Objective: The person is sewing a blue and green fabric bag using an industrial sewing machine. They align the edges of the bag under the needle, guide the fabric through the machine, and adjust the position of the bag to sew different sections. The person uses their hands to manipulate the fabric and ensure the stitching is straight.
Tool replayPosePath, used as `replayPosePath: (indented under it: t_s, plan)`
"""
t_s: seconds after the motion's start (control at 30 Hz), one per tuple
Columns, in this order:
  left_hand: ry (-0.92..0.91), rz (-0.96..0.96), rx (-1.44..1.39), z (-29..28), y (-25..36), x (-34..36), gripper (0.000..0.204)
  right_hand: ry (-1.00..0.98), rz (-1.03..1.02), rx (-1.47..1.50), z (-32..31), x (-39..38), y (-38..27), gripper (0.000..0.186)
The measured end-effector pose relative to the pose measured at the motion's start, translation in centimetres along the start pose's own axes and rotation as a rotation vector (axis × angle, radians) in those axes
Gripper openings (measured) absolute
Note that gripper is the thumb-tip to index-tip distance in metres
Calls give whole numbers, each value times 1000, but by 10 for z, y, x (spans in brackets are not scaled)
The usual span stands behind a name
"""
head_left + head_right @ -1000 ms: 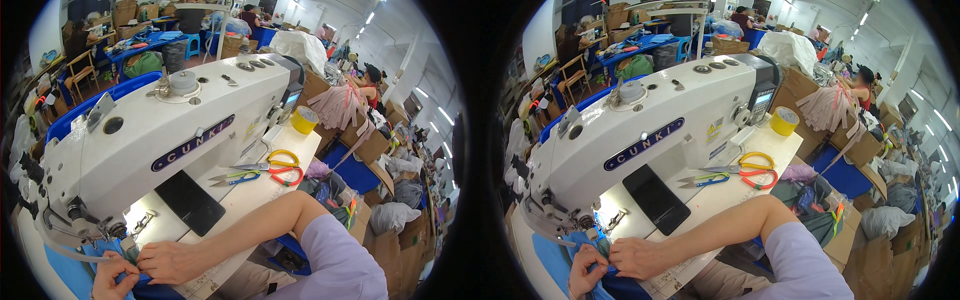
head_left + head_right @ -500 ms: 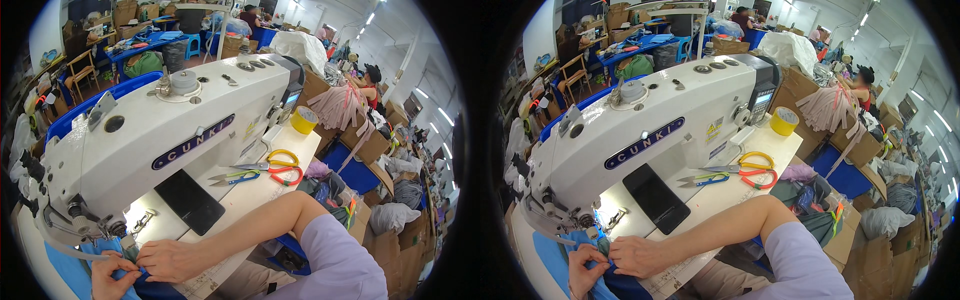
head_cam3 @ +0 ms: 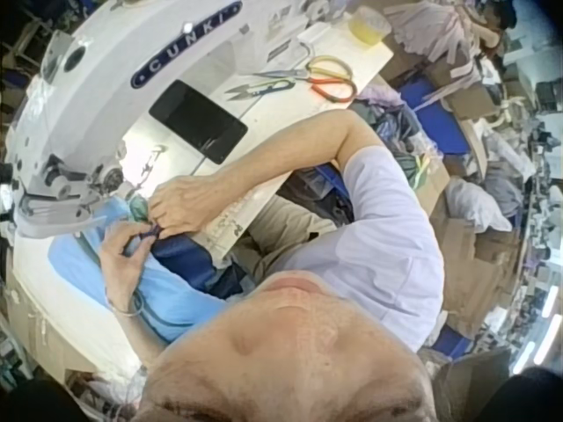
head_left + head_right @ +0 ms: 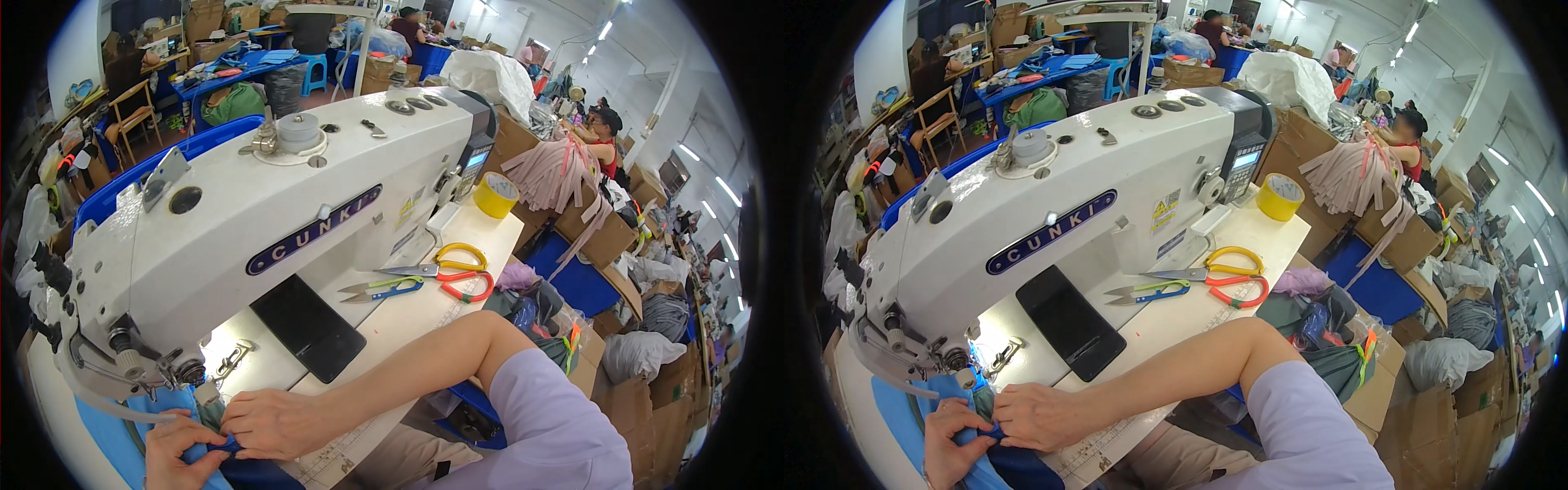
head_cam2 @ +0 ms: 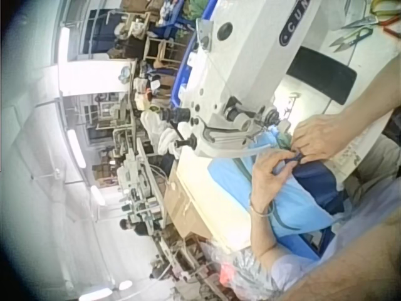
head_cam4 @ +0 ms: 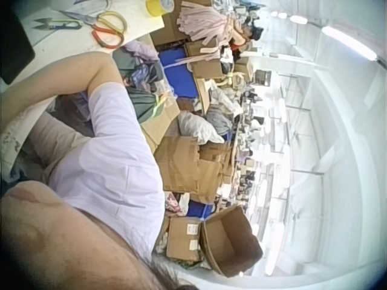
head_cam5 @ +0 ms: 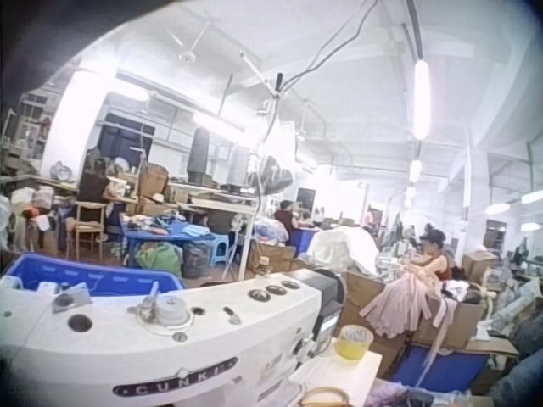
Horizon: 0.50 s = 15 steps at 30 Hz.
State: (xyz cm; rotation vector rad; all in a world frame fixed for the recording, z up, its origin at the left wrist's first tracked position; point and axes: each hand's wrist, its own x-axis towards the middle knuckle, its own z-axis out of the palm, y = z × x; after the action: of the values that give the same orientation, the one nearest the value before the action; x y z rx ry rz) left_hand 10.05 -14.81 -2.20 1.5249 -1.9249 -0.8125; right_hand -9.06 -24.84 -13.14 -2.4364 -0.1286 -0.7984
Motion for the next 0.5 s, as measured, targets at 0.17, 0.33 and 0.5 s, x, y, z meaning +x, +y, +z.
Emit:
replayPosePath:
  t_s: [0.17, 0.33, 0.5]
  plan:
    - [-11, -22, -93, -2, -3, -1, 20, 70, -30, 50, 3, 0, 3, 30]
    - [-91, 15, -156, -5, -10, 0, 20, 53, -17, 82, 0, 1, 2, 33]
    - [-89, -38, -147, -1, -32, -5, 17, -11, 3, 86, 0, 1, 1, 37]
